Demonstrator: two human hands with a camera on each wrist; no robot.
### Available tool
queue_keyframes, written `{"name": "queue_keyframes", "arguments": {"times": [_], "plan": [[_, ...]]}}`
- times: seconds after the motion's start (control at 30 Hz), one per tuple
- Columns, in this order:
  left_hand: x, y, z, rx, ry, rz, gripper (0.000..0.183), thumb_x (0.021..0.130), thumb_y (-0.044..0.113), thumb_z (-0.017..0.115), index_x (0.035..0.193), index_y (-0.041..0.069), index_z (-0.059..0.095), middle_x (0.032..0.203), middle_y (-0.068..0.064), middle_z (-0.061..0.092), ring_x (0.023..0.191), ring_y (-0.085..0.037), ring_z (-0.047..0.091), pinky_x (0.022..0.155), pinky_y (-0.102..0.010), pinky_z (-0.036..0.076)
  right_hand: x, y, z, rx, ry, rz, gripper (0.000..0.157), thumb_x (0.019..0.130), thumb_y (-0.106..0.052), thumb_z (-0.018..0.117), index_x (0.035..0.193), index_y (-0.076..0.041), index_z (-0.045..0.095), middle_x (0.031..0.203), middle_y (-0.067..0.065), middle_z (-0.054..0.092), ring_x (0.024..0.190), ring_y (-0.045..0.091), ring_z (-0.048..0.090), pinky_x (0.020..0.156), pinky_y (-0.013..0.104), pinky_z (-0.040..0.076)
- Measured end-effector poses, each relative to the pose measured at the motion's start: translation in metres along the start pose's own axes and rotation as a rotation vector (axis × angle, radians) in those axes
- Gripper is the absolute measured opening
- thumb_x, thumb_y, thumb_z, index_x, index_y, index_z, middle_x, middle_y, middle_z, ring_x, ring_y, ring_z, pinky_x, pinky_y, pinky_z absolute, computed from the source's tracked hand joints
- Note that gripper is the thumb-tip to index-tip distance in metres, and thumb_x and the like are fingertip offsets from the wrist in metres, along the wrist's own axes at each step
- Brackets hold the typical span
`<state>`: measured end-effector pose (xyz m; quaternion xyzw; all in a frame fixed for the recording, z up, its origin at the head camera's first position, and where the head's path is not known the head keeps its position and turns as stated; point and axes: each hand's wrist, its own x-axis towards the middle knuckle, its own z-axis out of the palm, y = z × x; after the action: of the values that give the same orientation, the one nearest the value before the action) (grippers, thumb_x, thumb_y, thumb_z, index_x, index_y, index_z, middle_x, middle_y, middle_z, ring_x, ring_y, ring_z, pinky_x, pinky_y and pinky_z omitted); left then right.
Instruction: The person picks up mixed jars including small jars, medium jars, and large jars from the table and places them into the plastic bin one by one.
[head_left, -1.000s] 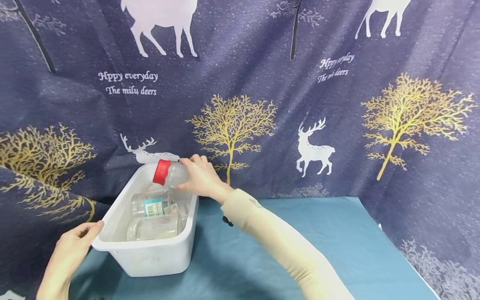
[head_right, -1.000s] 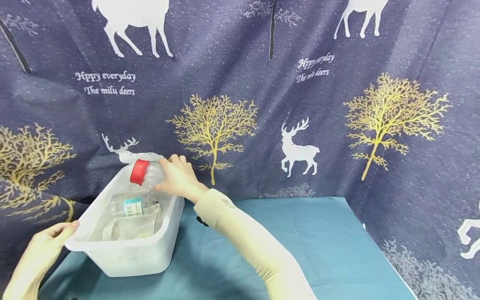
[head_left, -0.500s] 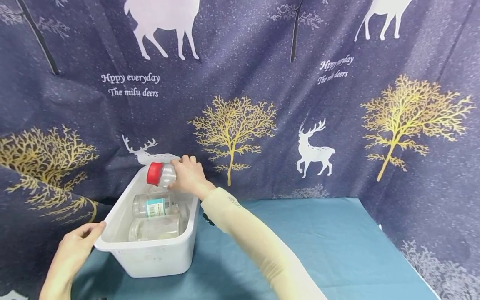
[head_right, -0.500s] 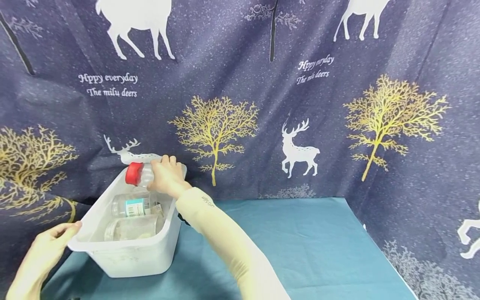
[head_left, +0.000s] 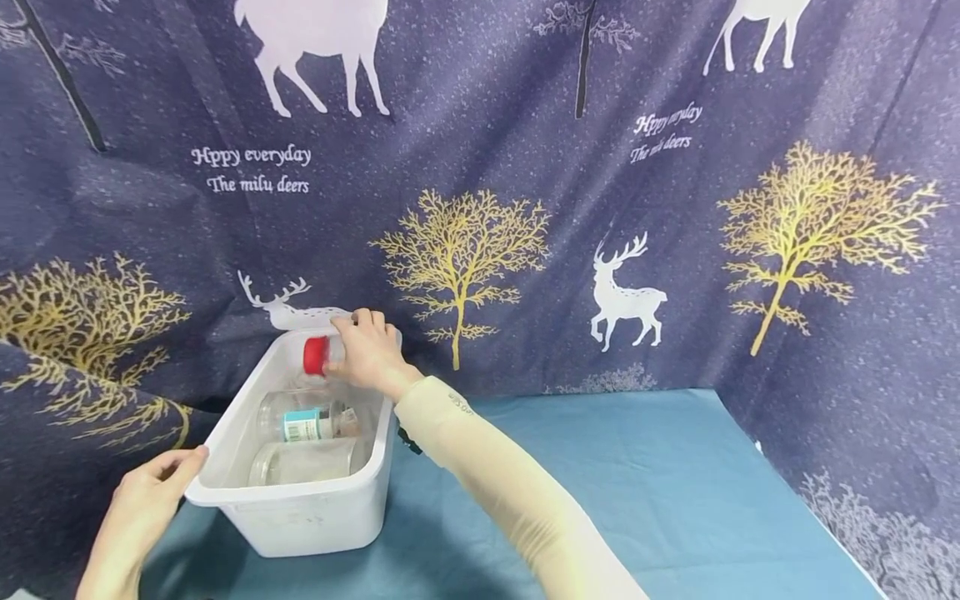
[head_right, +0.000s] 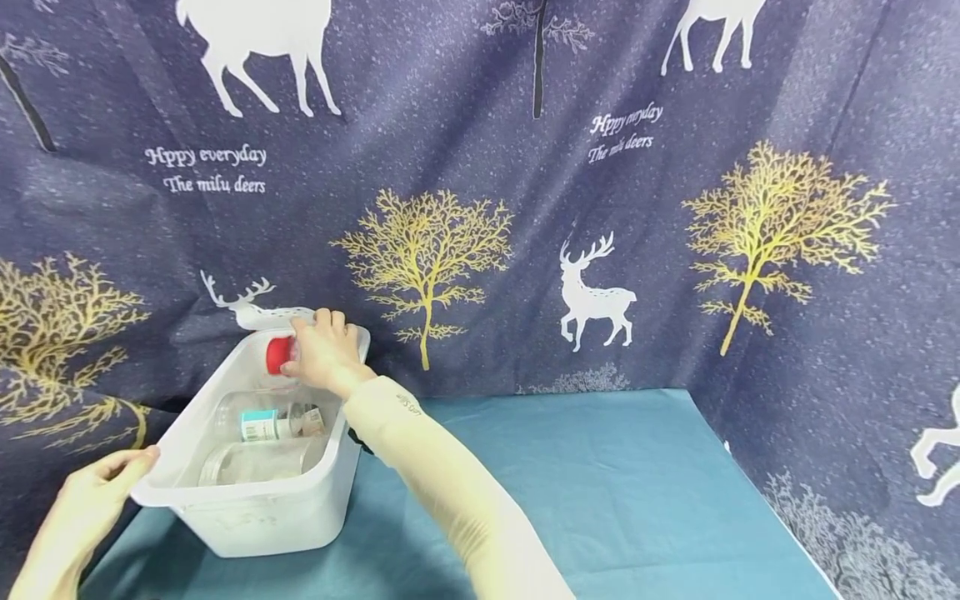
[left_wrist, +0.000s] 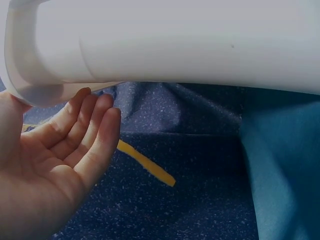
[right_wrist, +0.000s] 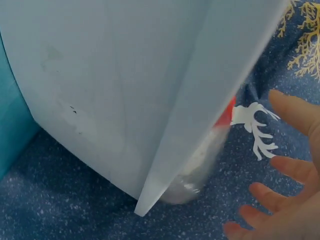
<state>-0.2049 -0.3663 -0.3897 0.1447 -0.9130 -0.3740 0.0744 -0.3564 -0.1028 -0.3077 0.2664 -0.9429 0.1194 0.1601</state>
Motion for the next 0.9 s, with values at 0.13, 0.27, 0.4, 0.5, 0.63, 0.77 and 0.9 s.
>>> {"name": "queue_keyframes", "arguments": {"times": [0.13,0.27,0.4,0.5,0.63,0.77,0.9], "plan": [[0.0,-0.001,0.0,-0.002,0.004,0.018,0.073,0.098,0.06,0.043,0.128,-0.005,0.058,0.11,-0.02,0.068,0.088,-0.018,0.058,0.069,-0.04,0.042,-0.003,0.003,-0.002,0.034,0.005,0.006,0.065,0.087,-0.053,0.069,0.144,-0.029,0.047,0.14,0.005,0.043,0.129,0.022,0.033,0.101,0.041,0.034],[0.0,-0.002,0.001,-0.01,0.003,0.044,0.072,0.098,0.059,0.043,0.127,-0.005,0.059,0.109,-0.018,0.068,0.085,-0.011,0.055,0.068,-0.039,0.042,-0.008,0.01,0.0,0.058,0.007,0.011,0.062,0.09,-0.052,0.065,0.145,-0.028,0.047,0.141,0.006,0.042,0.131,0.023,0.032,0.103,0.043,0.033],[-0.001,-0.003,-0.002,-0.009,0.006,0.033,0.072,0.098,0.059,0.043,0.127,-0.005,0.059,0.109,-0.019,0.068,0.085,-0.011,0.055,0.069,-0.04,0.042,-0.015,0.013,0.004,0.103,0.013,-0.003,0.059,0.093,-0.049,0.063,0.145,-0.027,0.047,0.142,0.006,0.041,0.132,0.024,0.032,0.104,0.044,0.033],[-0.001,-0.004,-0.003,-0.003,-0.003,0.014,0.075,0.098,0.06,0.042,0.129,-0.006,0.057,0.113,-0.023,0.066,0.09,-0.022,0.06,0.071,-0.045,0.044,-0.024,0.018,0.005,0.136,0.014,-0.012,0.056,0.094,-0.047,0.063,0.144,-0.027,0.048,0.144,0.006,0.04,0.133,0.023,0.031,0.106,0.043,0.031],[0.001,-0.005,-0.004,-0.004,-0.013,0.027,0.078,0.098,0.061,0.04,0.13,-0.008,0.055,0.118,-0.028,0.062,0.103,-0.042,0.057,0.073,-0.052,0.045,-0.037,0.026,0.001,0.183,0.017,-0.006,0.054,0.094,-0.043,0.063,0.143,-0.024,0.05,0.145,0.008,0.039,0.135,0.024,0.03,0.108,0.044,0.03],[0.001,-0.005,-0.001,0.0,0.001,0.051,0.075,0.099,0.059,0.041,0.129,-0.008,0.056,0.118,-0.029,0.062,0.103,-0.043,0.056,0.072,-0.051,0.044,-0.049,0.035,-0.003,0.222,0.01,-0.016,0.052,0.095,-0.043,0.062,0.142,-0.023,0.05,0.148,0.009,0.038,0.136,0.026,0.03,0.108,0.046,0.03],[0.0,-0.003,0.001,0.014,0.03,0.067,0.072,0.099,0.057,0.042,0.127,-0.008,0.058,0.116,-0.029,0.063,0.1,-0.04,0.058,0.07,-0.048,0.044,-0.064,0.044,-0.006,0.255,0.015,-0.038,0.053,0.096,-0.043,0.061,0.142,-0.021,0.05,0.151,0.011,0.035,0.138,0.029,0.029,0.108,0.05,0.029]]}}
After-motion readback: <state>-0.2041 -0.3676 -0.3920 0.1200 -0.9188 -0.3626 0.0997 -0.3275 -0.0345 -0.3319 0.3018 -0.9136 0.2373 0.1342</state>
